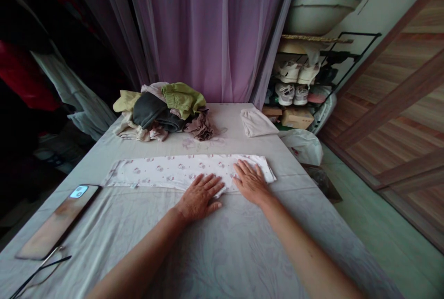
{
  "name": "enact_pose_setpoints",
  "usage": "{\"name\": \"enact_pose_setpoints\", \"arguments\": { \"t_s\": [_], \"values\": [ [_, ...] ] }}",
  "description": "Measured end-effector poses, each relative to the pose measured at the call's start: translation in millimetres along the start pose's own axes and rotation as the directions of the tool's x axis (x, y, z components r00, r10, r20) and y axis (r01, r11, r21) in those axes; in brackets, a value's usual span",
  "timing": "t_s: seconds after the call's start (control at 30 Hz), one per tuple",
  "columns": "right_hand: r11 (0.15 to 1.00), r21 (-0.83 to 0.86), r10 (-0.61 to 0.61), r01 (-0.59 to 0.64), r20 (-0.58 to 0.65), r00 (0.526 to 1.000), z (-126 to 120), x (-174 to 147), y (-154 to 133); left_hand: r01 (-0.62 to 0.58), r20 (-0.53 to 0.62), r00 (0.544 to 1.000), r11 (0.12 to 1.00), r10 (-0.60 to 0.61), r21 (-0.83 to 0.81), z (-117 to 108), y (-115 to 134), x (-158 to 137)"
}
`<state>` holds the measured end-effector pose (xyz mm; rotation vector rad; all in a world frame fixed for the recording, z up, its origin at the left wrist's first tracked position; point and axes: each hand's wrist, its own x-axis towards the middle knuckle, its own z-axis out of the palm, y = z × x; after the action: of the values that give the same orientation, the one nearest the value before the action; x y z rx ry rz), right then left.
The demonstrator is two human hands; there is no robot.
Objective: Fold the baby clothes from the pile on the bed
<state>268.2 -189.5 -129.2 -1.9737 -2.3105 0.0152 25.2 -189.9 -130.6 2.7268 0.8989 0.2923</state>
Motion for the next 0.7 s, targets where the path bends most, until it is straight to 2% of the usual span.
{"name": "enact_pose_setpoints", "arguments": {
  "t_s": [0.1,0.2,0.3,0.43,0.57,0.7],
  "values": [
    [1.0,0.009,0.001,-0.001,0.026,1.0,7,-1,-1,0.03,-0.023,0.999,0.999,-0.03,0.026,-2,-6,-10],
    [1.0,0.009,0.019,-0.019,0.022,1.0,6,-2,-3,0.221,-0.085,0.973,0.973,-0.215,0.065,-12,-24,-26],
    [0.999,0.032,0.037,-0.037,0.008,0.999,0,2,-18,0.48,-0.161,0.873,0.87,-0.46,0.116,-28,-50,-49],
    [0.992,0.099,-0.074,0.074,-0.006,0.997,-11,23,-54,0.714,-0.231,0.699,0.68,-0.676,0.17,-49,-82,-83],
    [0.986,0.116,-0.131,0.124,0.058,0.99,-11,51,-84,0.824,-0.281,0.567,0.532,-0.774,0.197,-63,-105,-110],
    [0.981,0.091,-0.183,0.172,0.135,0.974,3,59,-97,0.865,-0.311,0.501,0.472,-0.808,0.168,-69,-117,-122]
  ]
}}
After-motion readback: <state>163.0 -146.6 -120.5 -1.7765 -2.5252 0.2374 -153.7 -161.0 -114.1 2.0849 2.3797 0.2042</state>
